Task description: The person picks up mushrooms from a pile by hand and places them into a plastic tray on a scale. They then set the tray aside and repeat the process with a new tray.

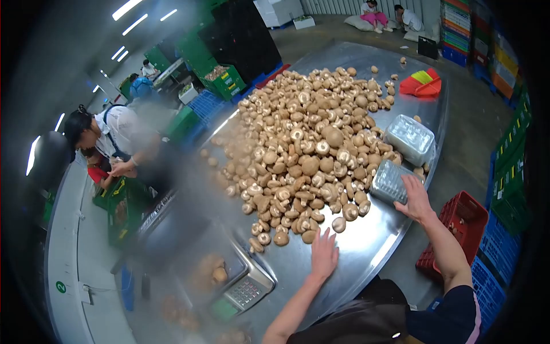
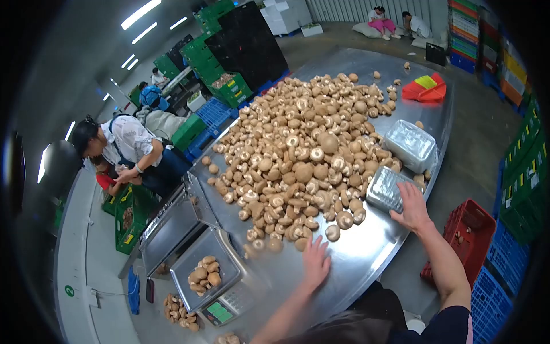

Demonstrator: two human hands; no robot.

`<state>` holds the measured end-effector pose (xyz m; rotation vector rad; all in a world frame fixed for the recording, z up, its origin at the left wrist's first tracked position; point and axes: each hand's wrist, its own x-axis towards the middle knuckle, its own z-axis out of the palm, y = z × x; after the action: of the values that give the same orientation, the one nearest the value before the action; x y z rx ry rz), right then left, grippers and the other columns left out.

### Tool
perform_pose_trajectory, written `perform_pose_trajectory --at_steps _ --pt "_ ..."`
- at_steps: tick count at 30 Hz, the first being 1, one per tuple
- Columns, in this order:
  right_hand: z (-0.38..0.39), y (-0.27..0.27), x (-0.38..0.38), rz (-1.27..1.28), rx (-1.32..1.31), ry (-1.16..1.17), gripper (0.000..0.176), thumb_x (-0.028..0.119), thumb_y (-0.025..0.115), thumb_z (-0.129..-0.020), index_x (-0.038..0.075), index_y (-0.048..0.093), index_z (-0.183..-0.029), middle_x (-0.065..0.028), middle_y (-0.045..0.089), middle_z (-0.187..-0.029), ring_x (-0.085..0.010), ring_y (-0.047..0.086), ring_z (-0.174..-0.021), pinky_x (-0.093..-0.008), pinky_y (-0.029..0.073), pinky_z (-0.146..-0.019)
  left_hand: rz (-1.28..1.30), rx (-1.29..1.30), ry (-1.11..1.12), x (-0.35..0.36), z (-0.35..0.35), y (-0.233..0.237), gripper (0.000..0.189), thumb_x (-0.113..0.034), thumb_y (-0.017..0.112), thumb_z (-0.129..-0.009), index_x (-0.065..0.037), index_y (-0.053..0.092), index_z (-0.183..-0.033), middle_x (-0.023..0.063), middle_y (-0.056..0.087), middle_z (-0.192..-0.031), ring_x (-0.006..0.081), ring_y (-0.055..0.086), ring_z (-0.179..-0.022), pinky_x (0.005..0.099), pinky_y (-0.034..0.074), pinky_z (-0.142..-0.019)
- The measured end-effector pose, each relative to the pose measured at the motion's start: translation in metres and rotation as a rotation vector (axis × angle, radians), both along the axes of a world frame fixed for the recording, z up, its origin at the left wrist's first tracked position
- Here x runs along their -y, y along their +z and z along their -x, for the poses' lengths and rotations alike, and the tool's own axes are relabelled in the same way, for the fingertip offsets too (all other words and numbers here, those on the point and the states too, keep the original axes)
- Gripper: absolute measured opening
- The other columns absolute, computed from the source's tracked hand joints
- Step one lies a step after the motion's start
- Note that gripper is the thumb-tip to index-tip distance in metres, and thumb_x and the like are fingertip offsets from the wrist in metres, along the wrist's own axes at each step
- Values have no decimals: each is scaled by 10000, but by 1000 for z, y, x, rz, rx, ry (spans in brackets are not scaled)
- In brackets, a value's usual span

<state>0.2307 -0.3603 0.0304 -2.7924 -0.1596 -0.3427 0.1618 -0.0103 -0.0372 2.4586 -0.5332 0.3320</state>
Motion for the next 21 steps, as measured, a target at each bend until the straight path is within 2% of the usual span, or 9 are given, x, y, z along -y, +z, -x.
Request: perform_pose_trajectory --at_steps 5,9,11,13,14,15,17,18,21 --pt "8 12 -4 -57 190 32 468 93 620 -837 25 521 -1290 -202 589 -1238 -371 554 -1169 -430 457 -1005 359 -314 184 -18 33 39 449 -55 590 -893 8 505 -1329 207 608 -1230 333 592 -1151 384 469 -977" --pt "21 55 -42 -171 385 2 307 94 612 -912 58 615 -1217 -123 711 -941 -294 701 -813 -343 556 -742 818 -399 188 -13 42 39 508 -83 566 -931 6 405 -1405 195 601 -1250 253 622 -1090 344 510 -895" --pt "38 54 -74 -568 65 170 298 104 618 -924 43 626 -1216 -101 723 -906 -199 706 -756 -314 554 -705 1018 -475 190 -15 40 43 514 -111 544 -955 9 367 -1423 193 602 -1243 228 639 -1039 316 530 -812" --pt "49 44 -101 -677 -581 348 317 100 632 -921 29 621 -1230 -95 723 -910 -123 688 -753 -300 549 -683 1150 -610 153 -28 38 44 515 -143 521 -979 12 336 -1433 194 602 -1236 206 654 -979 280 540 -707" --pt "54 39 -114 -675 -741 407 328 107 635 -922 28 615 -1240 -98 719 -896 -121 685 -736 -294 546 -665 1085 -763 136 -39 39 33 412 -172 480 -1009 28 396 -1360 203 643 -1146 182 685 -770 232 503 -519" --pt "60 34 -122 -668 -901 470 340 113 638 -924 27 610 -1251 -100 714 -882 -119 682 -719 -288 544 -646 1035 -919 112 -45 44 29 380 -175 473 -1016 29 412 -1330 205 654 -1104 182 675 -700 227 482 -475" --pt "68 12 -123 -863 -1048 387 399 127 648 -919 26 567 -1297 -94 706 -859 -119 677 -700 -274 531 -614 925 -1219 66 -53 56 22 322 -182 459 -1030 31 443 -1271 207 676 -1019 181 657 -559 216 440 -387" --pt "71 -3 -124 -963 -1118 342 431 134 652 -917 26 545 -1320 -92 702 -847 -119 674 -691 -267 525 -598 1088 -1205 120 -47 68 3 260 -194 442 -1042 27 467 -1177 200 680 -906 201 616 -443 220 411 -329" --pt "78 -51 -110 -1124 -971 19 528 135 659 -911 16 458 -1385 -85 689 -819 -126 673 -673 -257 518 -576 1259 -1176 403 -20 81 -2 261 -196 446 -1041 37 456 -1158 201 668 -883 209 622 -453 229 417 -331"
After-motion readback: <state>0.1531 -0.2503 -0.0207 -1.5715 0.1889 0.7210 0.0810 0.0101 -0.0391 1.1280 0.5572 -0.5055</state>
